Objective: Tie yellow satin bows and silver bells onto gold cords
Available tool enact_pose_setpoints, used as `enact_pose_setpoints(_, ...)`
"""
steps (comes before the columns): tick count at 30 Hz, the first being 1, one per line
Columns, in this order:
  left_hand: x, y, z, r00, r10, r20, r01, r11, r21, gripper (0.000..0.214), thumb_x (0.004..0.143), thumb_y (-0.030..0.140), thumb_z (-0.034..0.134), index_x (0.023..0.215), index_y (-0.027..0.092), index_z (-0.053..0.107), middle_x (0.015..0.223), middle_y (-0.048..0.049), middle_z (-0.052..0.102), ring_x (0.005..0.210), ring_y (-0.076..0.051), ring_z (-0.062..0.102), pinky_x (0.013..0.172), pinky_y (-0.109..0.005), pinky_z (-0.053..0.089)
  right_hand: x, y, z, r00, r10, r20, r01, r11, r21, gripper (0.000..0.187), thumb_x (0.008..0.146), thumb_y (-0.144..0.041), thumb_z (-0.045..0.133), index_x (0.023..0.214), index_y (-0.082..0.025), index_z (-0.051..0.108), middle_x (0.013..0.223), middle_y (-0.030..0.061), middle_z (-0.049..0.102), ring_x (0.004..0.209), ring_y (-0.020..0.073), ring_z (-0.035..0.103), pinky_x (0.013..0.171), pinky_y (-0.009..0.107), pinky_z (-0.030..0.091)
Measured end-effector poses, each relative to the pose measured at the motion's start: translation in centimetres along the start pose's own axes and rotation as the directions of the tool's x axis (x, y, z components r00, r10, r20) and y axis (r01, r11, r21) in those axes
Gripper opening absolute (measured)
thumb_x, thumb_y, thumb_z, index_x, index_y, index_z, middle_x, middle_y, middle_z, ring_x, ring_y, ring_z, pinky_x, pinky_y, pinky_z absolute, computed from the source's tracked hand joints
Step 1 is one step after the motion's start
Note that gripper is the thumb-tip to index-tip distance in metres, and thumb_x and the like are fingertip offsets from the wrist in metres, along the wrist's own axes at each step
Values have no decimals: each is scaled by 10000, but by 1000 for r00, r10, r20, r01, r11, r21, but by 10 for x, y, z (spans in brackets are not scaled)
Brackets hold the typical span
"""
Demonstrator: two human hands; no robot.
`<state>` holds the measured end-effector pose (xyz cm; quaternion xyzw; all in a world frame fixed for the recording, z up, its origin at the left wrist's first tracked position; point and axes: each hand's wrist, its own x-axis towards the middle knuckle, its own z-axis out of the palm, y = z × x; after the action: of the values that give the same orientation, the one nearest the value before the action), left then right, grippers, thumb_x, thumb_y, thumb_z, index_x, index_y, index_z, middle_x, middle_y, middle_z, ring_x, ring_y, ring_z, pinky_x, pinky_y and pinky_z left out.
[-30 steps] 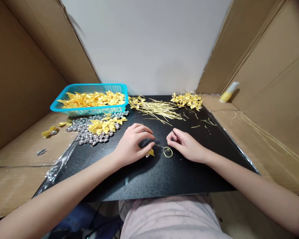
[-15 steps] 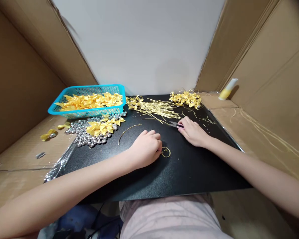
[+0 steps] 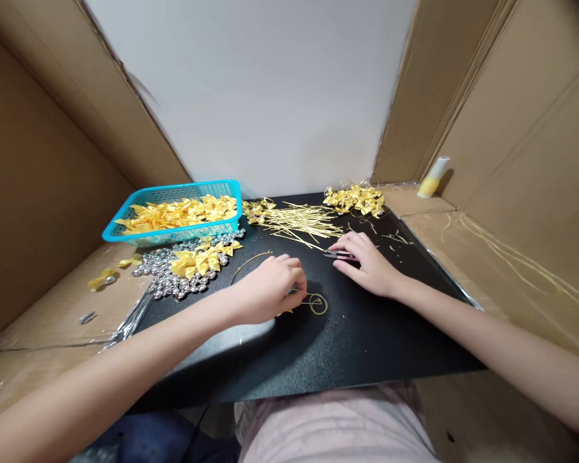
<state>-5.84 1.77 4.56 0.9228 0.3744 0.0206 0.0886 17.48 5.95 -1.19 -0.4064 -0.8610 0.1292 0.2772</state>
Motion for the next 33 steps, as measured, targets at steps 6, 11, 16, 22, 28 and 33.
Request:
enact_pose_setpoints(6, -4, -5, -6, 1000, -30, -2, 30, 999, -36, 104, 799, 177, 584, 737, 182, 667, 781, -28, 620, 736, -165, 548, 723, -295, 408, -3, -48, 4, 938, -215, 273, 235, 971, -43, 98, 833, -280, 667, 777, -204, 694, 913, 38, 639, 922, 205, 499, 833, 386, 291)
enact_pose_setpoints(11, -7, -5, 1, 994, -91, -62, 90, 996, -23, 117, 818, 193, 578, 754, 175, 674, 789, -42, 612, 758, -179, 547, 722, -297, 423, 5, -60, 12, 911, -173, 375, 263, 943, -202, 143, 875, -255, 616, 773, -182, 686, 912, 60, 650, 919, 219, 468, 795, 394, 252)
enact_pose_setpoints(16, -9, -7, 6, 986, -131, -102, 128, 991, -28, 125, 825, 203, 572, 763, 158, 671, 793, -56, 600, 768, -187, 548, 758, -316, 437, 5, -71, 21, 890, -114, 442, 291, 888, -357, 138, 900, -180, 548, 844, -136, 667, 918, 99, 621, 927, 246, 463, 763, 399, 276)
enact_pose_setpoints(22, -12, -7, 10, 964, -160, -213, 138, 984, -115, 131, 830, 209, 561, 757, 167, 661, 793, -49, 599, 766, -187, 532, 728, -317, 430, -2, -66, 21, 921, -52, 387, 164, 950, -264, 159, 934, -163, 480, 831, -150, 600, 941, 87, 588, 913, 229, 470, 794, 391, 327)
enact_pose_setpoints(28, -8, 3, 6, 944, -197, -264, 51, 880, -472, 148, 820, 308, 625, 867, 172, 660, 914, -35, 646, 849, -169, 578, 784, -290, 453, 10, -53, -5, 979, -34, 200, -33, 947, 319, 188, 962, -214, 405, 794, -192, 487, 968, 51, 540, 965, 188, 474, 904, 354, 368)
enact_pose_setpoints(33, -1, 18, 7, 907, -304, -290, 51, 764, -643, 223, 864, 352, 580, 832, 157, 684, 842, -33, 695, 769, -158, 609, 714, -253, 454, 14, -56, -14, 992, -39, 124, -31, 852, 522, 225, 958, -308, 400, 778, -195, 477, 1002, 66, 493, 1035, 199, 467, 959, 359, 355)
